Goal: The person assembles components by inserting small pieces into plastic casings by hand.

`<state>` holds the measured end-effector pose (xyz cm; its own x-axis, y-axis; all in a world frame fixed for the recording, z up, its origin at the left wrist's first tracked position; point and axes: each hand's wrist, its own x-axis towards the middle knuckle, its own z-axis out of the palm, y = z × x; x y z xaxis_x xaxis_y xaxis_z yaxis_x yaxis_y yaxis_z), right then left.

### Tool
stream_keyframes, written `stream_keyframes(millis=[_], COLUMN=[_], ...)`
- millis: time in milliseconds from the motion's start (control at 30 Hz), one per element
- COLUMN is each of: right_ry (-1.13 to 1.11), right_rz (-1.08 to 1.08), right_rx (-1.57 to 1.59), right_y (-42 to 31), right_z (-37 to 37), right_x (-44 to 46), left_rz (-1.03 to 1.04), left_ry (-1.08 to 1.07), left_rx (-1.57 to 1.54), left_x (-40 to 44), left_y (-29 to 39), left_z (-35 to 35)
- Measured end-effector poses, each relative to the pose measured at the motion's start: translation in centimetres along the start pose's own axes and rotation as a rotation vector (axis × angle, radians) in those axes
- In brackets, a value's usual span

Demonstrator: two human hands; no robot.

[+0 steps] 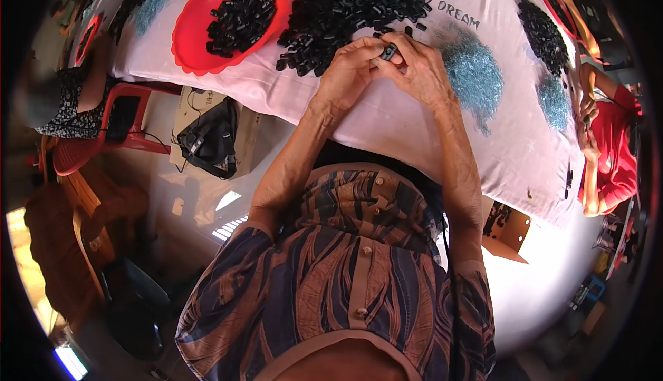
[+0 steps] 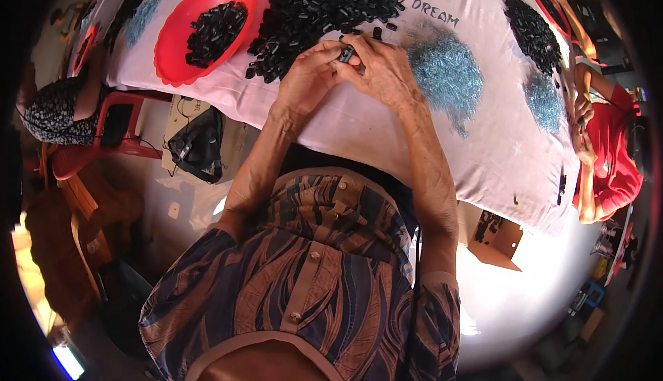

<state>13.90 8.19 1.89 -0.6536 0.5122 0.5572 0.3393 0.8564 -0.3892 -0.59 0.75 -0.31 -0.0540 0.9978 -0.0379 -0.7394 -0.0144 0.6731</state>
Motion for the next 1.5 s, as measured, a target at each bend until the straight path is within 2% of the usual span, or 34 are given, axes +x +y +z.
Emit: stream_keyframes(millis=[167,367,500,667,1100,1167,1367,1500], right_ry=[-0.026,-0.089,-0.105,-0.081,-0.043,-0.028,0.080,0.071], right_rz=[0.054,0.096,0.133,0.013,-0.006,0.000,-0.036,-0.038], right_rx=[0.072,0.009,-0.005,-0.082,-0.079,0.020,0.078,0.086], right_y=[-0.3,0.0,0.4,0.4,0.4,0.3,0.4,0.6], right_z=[-0.2,-0.4,0.0,-0.3,0.0,0.0,0.7,0.8], right_x=[0.0,-0.2,-0.3,-0.3,-0.3,-0.2,-0.2,-0.2], left_rz=[-0.033,-0.010,0.014,0.010,0.065,0.064,0.051,0.050], left_ry=[-0.022,-0.080,-0.016,0.003,0.000,0.014,0.010,0.025], left_rx=[-0.019,0.097,0.126,0.180,0.222,0.233,0.130,0.112], left_x=[0.2,-0.1,-0.2,-0.3,-0.2,-0.3,-0.4,-0.4], left_y=[0.0,0.0,-0.1,0.0,-0.2,-0.2,0.0,0.0], left_z=[0.2,0.8,0.9,1.1,1.0,1.1,1.1,1.2])
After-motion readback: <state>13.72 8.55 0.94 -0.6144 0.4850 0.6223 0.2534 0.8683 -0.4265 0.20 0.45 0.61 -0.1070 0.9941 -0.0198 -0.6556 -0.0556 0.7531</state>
